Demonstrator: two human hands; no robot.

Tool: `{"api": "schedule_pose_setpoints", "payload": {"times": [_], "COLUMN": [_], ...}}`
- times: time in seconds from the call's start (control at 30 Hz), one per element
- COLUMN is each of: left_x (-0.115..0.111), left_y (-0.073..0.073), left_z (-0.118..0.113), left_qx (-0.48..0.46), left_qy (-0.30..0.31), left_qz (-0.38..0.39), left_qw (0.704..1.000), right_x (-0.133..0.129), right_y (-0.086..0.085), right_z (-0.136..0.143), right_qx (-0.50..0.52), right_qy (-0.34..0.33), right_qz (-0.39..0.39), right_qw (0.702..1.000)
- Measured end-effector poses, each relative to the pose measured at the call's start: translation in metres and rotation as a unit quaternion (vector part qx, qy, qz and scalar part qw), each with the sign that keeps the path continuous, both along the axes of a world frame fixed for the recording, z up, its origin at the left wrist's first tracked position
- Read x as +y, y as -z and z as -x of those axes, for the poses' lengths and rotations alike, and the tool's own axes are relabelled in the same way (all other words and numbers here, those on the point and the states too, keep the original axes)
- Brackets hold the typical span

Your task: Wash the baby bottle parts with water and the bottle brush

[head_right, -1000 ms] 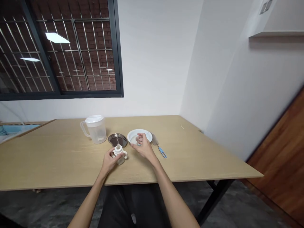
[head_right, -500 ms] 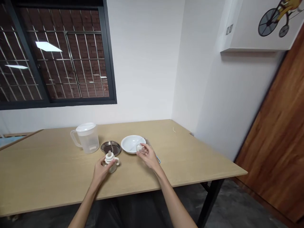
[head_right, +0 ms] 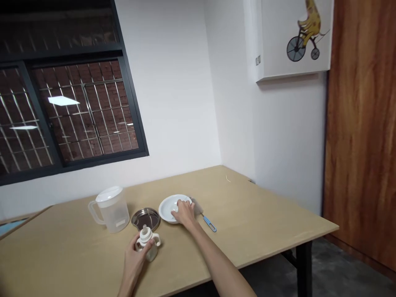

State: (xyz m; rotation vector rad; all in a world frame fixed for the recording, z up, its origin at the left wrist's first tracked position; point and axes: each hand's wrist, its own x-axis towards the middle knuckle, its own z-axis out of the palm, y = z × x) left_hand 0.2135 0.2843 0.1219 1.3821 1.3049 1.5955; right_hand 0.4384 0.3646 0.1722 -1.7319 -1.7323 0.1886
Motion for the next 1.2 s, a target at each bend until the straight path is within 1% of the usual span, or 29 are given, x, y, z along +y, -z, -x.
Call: {"api": "schedule_pose_setpoints", "payload": {"times": [0.13, 0.3, 0.5, 0.67, 0.9, 1.03, 1.2], "left_x": [0.002, 0.003, -0.004, -0.004, -0.005, -0.005, -0.003], "left_y": [0.003, 0.005, -0.002, -0.006, -0.006, -0.004, -0.002], "left_z": [0.001, 0.005, 0.008, 0.005, 0.000, 0.002, 0.004], "left_qx": [-0.009, 0.012, 0.046, 0.029, 0.007, 0.003, 0.019], "left_qy": [0.019, 0.040, 0.043, 0.041, 0.032, 0.044, 0.044], "left_qz": [-0.014, -0.011, -0.021, -0.024, -0.014, -0.012, -0.019], "left_qw": [1.000, 0.999, 0.998, 0.998, 0.999, 0.999, 0.999], "right_x": [0.005, 0.008, 0.007, 0.006, 0.003, 0.001, 0.001], "right_y": [0.003, 0.009, 0.014, 0.014, 0.014, 0.015, 0.016], "right_z": [0.008, 0.011, 0.011, 0.006, 0.006, 0.007, 0.006], "right_qx": [-0.038, -0.060, -0.041, -0.022, -0.019, -0.019, -0.017], "right_qy": [0.010, 0.001, -0.004, -0.002, -0.002, 0.003, 0.004], "right_qz": [0.022, 0.040, 0.029, 0.026, 0.036, 0.032, 0.034], "right_qw": [0.999, 0.997, 0.999, 0.999, 0.999, 0.999, 0.999]}}
